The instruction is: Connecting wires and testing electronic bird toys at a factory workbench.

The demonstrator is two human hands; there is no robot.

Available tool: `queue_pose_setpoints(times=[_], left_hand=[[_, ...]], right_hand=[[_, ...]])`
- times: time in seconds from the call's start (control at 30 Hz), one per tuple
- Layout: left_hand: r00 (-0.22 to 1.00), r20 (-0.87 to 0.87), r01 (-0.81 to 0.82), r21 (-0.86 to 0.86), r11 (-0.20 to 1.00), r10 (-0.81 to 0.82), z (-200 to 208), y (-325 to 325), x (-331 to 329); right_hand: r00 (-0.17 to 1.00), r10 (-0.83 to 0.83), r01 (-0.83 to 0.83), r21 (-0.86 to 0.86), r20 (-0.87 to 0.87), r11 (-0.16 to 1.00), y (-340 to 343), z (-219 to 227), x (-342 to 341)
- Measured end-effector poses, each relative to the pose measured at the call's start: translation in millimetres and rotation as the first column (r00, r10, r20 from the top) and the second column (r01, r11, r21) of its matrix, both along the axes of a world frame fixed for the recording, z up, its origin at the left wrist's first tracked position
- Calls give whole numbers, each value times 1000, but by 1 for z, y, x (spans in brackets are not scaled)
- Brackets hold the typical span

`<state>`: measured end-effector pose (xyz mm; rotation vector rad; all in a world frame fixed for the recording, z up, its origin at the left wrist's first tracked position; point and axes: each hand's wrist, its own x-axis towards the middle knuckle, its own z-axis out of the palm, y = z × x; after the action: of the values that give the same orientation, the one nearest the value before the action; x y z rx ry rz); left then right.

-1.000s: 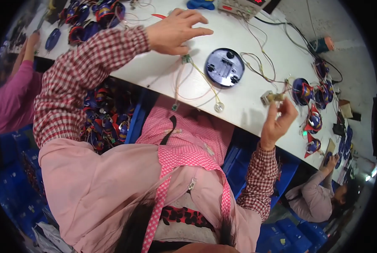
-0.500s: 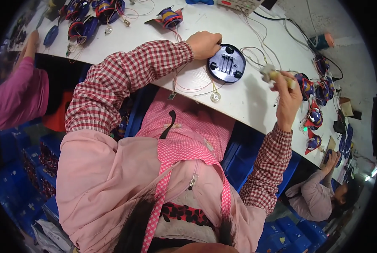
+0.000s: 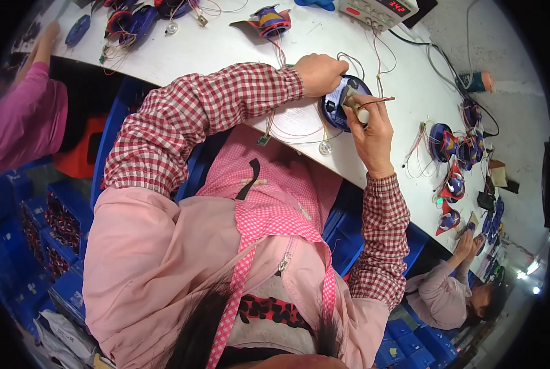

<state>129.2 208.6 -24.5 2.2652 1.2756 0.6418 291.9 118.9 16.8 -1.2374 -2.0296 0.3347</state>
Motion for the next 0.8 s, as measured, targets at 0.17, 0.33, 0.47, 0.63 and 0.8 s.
queue_pose_setpoints(times=[0.17, 0.33, 0.47, 0.63, 0.8], left_hand=[[1000, 1, 1, 12, 1000, -1, 5, -7, 0], [1000, 10, 29, 69, 997, -30, 0, -6, -1], [998, -9, 62, 99, 993, -61, 5, -10, 0], [1000, -18, 26, 111, 993, -24, 11, -9, -9], [964, 266, -54, 188, 981, 2, 37, -33, -66]], right_hand=[[999, -48, 48, -41, 25, 998, -5, 2, -4], [999, -44, 42, -137, -13, 990, 4, 5, -1], [994, -85, 60, -294, -75, 954, 10, 3, 1], [998, -52, 46, -190, -29, 981, 9, -3, 0], [954, -254, 253, -26, -161, 967, -18, 4, 6]])
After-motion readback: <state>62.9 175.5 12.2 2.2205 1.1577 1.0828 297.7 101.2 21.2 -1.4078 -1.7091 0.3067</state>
